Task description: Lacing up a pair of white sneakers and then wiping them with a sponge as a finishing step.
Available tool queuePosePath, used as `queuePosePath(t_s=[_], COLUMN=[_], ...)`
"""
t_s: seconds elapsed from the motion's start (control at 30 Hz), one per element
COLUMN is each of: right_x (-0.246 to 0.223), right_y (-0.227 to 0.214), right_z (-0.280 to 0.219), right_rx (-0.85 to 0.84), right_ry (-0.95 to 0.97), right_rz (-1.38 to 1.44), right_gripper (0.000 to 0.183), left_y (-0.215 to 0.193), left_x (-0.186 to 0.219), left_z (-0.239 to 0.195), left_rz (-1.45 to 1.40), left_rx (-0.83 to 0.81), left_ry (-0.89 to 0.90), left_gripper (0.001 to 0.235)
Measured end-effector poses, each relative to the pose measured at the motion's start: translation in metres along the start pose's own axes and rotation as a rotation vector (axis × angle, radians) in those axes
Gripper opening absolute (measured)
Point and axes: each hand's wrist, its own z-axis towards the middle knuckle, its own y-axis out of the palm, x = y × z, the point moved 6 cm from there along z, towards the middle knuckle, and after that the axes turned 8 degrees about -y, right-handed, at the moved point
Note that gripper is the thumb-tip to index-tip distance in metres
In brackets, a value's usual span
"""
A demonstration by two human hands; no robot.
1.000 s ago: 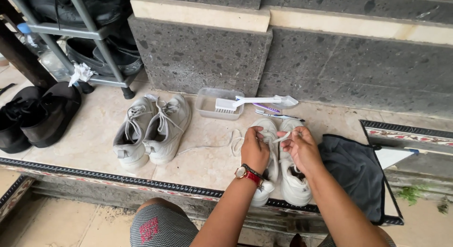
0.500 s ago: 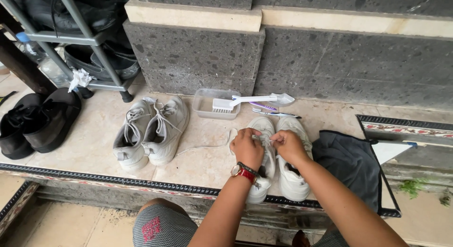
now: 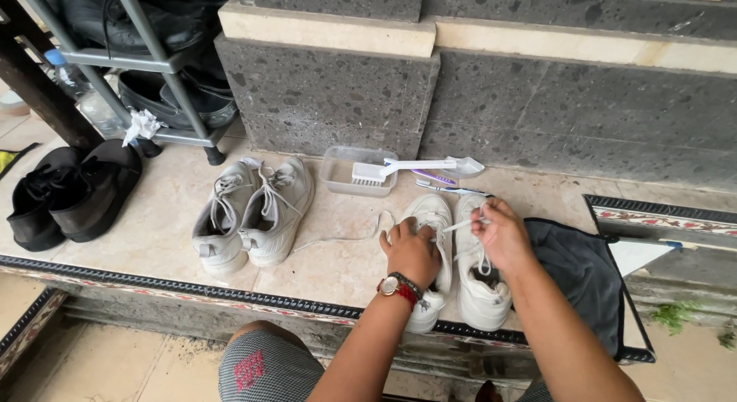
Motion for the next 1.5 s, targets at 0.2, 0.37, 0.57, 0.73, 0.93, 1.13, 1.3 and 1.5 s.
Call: queuePosePath(t_s=[0.2, 0.37, 0.57, 0.73, 0.93, 1.13, 1.3, 1.5], right_x=[-0.038, -0.017, 0.000, 0.026, -0.029, 0.000, -0.019, 0.005], right_y=[0.031, 0.035, -0.012, -0.049, 0.046, 0.028, 0.056, 0.024], right_z=[-0.027, -0.022, 0.003, 0.019, -0.042, -0.017, -0.041, -0.020], right_rx=[-0.059, -0.193, 0.050, 0.114, -0.087, -0.138, -0.167, -0.161], right_ry=[-0.250, -0.147, -0.056, -0.018, -0.150, -0.087, -0.054, -0.066], right_rz=[-0.666, -1.023, -0.408, 0.047, -0.637, -0.819, -0.813, -0.781], right_gripper=[0.034, 0.024, 0.009, 0.004, 0.030, 0.015, 0.023, 0.013], left_y=[-0.028, -0.045, -0.040, -0.020, -0.022, -0.028, -0.025, -0.027], left_x=[-0.005, -0.008, -0.018, -0.023, -0.020, -0.016, -0.015, -0.016], left_z=[-0.008, -0.019, -0.020, -0.009, -0.010, -0.013, -0.013, -0.013], left_rz=[-0.289, -0.475, -0.574, -0.526, -0.498, -0.507, -0.511, -0.514], left_rx=[0.317, 0.449, 0.488, 0.425, 0.428, 0.434, 0.451, 0.432], left_ry=[0.051, 0.077, 0.043, 0.023, 0.045, 0.093, 0.128, 0.122], left_gripper=[0.013, 0.008, 0.010, 0.011, 0.012, 0.008, 0.005, 0.008])
